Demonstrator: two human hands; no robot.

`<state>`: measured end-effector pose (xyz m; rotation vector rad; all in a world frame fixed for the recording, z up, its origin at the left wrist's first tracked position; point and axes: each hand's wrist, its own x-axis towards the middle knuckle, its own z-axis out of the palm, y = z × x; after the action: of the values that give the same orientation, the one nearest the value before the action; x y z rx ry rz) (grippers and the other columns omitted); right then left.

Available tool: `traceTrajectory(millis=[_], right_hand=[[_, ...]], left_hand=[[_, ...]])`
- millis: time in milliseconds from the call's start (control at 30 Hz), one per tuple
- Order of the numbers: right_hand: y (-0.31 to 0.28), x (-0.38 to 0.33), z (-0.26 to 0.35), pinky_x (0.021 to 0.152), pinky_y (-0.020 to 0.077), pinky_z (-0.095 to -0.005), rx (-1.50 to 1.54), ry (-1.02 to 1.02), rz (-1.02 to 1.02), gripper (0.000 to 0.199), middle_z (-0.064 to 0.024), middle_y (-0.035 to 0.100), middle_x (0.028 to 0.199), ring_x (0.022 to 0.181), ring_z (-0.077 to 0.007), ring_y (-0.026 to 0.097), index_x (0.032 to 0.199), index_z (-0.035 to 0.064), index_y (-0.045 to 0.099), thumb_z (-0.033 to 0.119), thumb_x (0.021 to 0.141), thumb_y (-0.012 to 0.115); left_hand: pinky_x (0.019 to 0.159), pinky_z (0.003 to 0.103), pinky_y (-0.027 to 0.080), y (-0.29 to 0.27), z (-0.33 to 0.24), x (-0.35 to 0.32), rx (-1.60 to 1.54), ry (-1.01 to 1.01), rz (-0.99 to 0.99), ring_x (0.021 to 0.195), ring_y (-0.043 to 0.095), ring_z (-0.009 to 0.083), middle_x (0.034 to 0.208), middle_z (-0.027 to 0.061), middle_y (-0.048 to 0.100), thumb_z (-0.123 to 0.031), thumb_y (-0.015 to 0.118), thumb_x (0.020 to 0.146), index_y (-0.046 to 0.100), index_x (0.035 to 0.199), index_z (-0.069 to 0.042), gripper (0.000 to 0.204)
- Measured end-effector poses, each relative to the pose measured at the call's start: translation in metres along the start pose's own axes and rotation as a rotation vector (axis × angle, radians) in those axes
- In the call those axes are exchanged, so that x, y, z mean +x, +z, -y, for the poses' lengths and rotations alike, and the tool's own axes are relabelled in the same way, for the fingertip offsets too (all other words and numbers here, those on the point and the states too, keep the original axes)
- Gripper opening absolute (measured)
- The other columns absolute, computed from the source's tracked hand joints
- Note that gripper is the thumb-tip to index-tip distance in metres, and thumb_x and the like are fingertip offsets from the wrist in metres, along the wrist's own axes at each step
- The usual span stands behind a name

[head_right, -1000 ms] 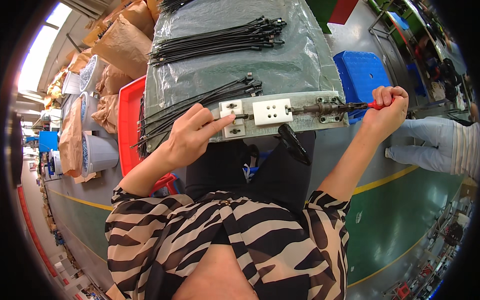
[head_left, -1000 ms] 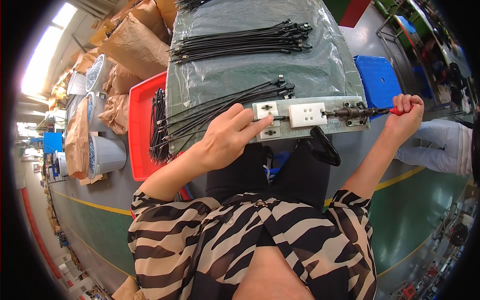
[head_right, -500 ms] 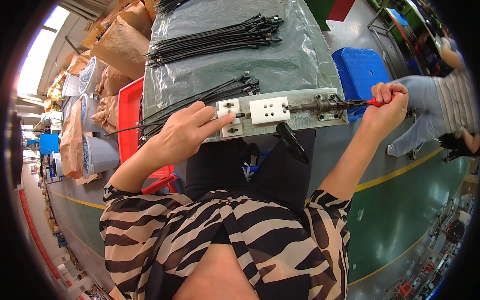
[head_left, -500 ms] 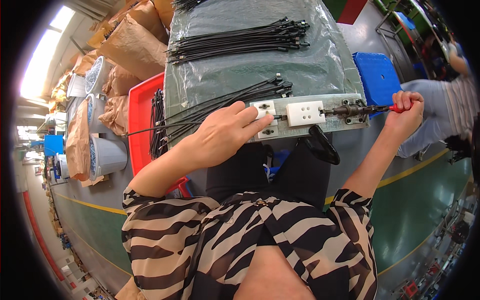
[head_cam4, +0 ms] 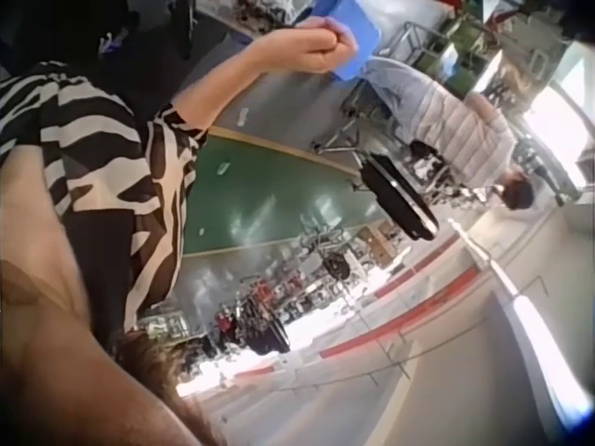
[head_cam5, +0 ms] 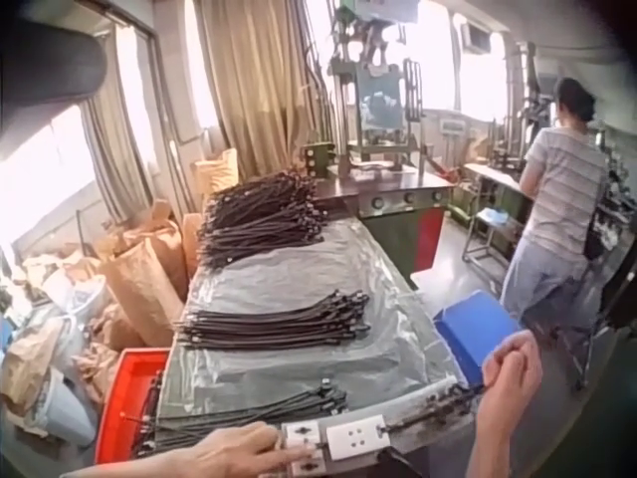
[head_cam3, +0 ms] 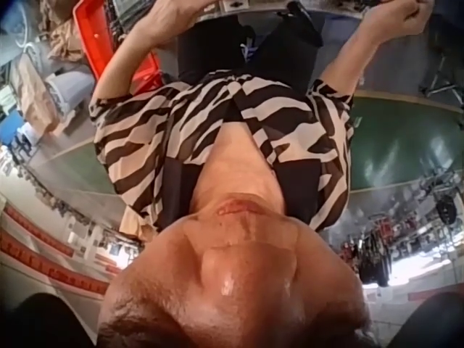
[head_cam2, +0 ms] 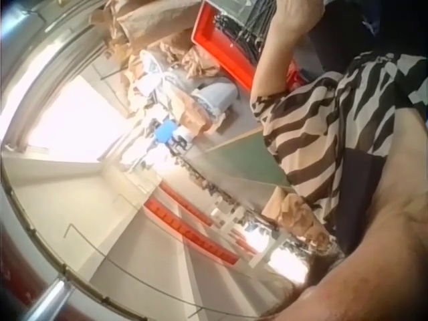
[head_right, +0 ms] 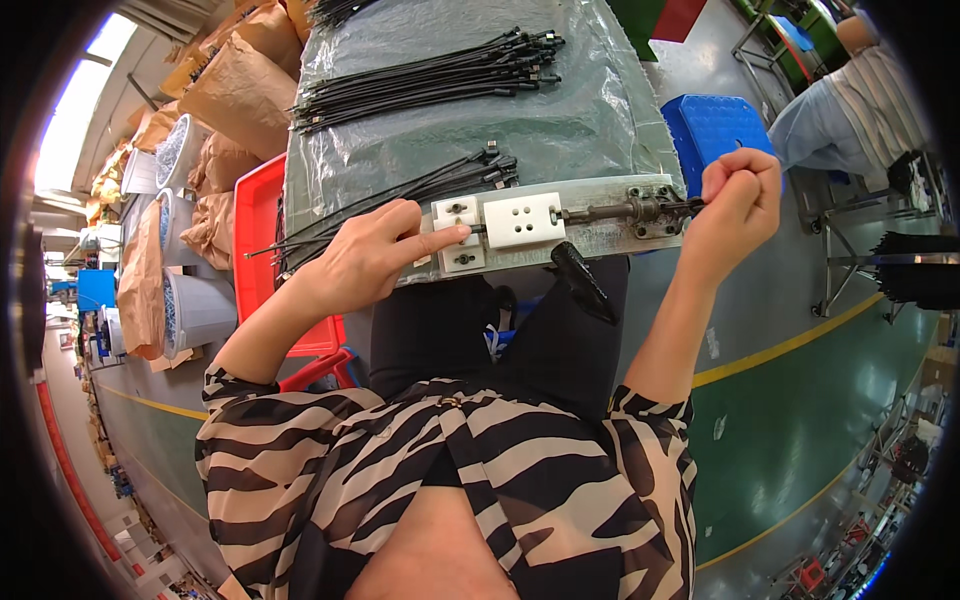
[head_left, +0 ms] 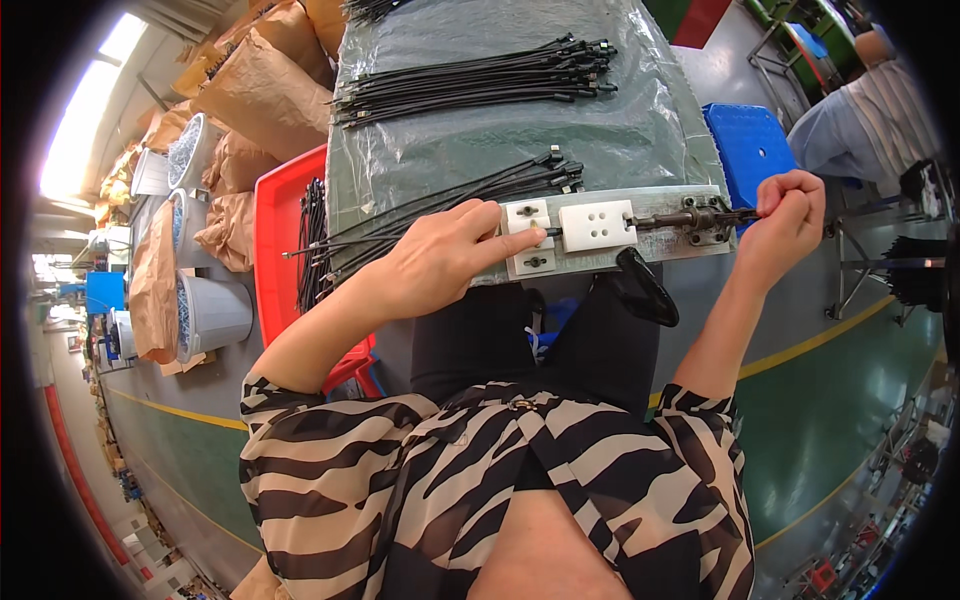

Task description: Processing or crimping black cables using a bench-mounted manufacturing machine.

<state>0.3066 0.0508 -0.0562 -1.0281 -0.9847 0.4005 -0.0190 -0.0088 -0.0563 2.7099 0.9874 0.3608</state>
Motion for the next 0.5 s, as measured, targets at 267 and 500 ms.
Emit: traceTrajectory(millis=[267, 500], right_hand=[[0.004, -0.04, -0.011, 0.056, 0.0381, -0.0314, -0.54, -0.416, 0.303, 0.014, -0.0054, 0.055, 0.071, 0.063, -0.0177, 0.05, 0.079, 0.0034, 0.055, -0.001, 0.086, 0.045], [-0.01, -0.023, 0.011, 0.059, 0.0402, -0.0332, -0.599, -0.667, 0.663, 0.009, -0.0087, 0.059, 0.076, 0.065, -0.0256, 0.053, 0.08, 0.0037, 0.057, -0.004, 0.081, 0.053]], left_hand=[[0.062, 0.037, 0.046, 0.004, -0.002, -0.012, -0.004, -0.026, -0.031, 0.077, 0.052, 0.0263, 0.085, 0.0088, 0.045, 0.007, 0.059, 0.072, 0.056, 0.133, -0.019, 0.067], [0.057, 0.036, 0.042, -0.002, -0.023, -0.008, -0.055, -0.07, -0.119, 0.065, 0.046, 0.026, 0.076, 0.0092, 0.042, 0.003, 0.055, 0.083, 0.063, 0.127, -0.02, 0.051]])
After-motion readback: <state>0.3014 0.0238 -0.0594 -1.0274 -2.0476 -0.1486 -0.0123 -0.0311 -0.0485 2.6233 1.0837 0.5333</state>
